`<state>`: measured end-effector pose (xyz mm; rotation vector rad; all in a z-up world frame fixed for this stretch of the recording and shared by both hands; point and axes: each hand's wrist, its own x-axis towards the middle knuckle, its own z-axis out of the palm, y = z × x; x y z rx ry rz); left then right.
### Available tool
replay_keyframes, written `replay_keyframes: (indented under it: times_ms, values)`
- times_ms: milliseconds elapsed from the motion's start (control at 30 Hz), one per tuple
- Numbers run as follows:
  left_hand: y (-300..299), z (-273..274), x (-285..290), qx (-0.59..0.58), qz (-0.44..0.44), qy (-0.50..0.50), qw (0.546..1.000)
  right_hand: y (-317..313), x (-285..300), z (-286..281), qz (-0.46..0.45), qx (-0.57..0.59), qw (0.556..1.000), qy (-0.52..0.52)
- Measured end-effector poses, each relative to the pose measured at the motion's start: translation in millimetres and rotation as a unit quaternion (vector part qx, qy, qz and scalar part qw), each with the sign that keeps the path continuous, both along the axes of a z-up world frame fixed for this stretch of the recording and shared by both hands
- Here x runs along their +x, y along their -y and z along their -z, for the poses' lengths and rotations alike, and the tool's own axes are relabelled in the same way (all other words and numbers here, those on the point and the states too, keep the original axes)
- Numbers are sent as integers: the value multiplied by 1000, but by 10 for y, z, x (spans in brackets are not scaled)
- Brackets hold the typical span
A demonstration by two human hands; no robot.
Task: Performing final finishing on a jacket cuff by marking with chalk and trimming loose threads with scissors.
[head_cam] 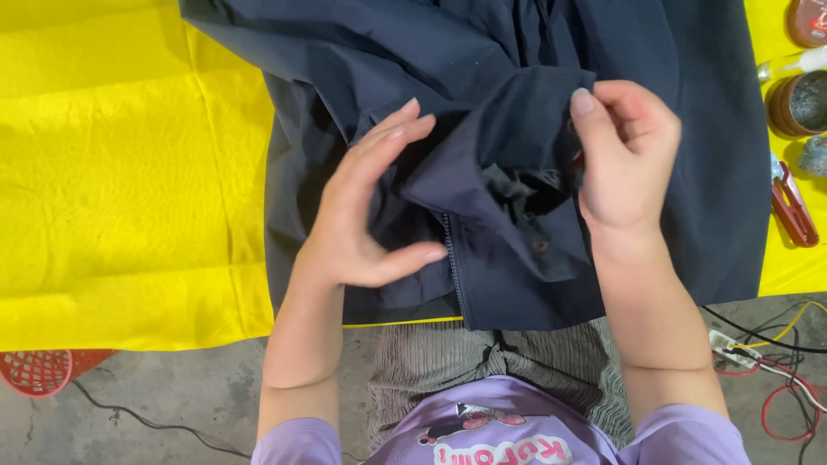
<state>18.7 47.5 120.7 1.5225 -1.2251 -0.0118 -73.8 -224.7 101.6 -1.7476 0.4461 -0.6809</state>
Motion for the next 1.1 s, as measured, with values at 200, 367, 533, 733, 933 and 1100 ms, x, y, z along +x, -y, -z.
replay_keyframes:
  times_ms: [200, 367, 533, 733, 933, 1100]
  values:
    - [270, 331, -142, 62, -240, -32, 968, -109, 101, -46, -105, 40, 993, -30]
    - [344, 504, -42, -67, -238, -215, 945, -29, 55, 92, -239, 119, 963, 37]
    - [331, 693, 10, -97, -180, -360, 910, 82, -45, 232, -283, 50, 958, 0]
    - [248, 491, -31, -155, 10, -442, 883, 43, -131, 233, -226, 67, 971, 37]
    - [72, 404, 53, -43, 220, -521, 823, 172, -179, 343, -210, 70, 974, 45]
    - [48, 455, 83, -81, 258, -482, 833, 167, -171, 386, -210, 102, 971, 52]
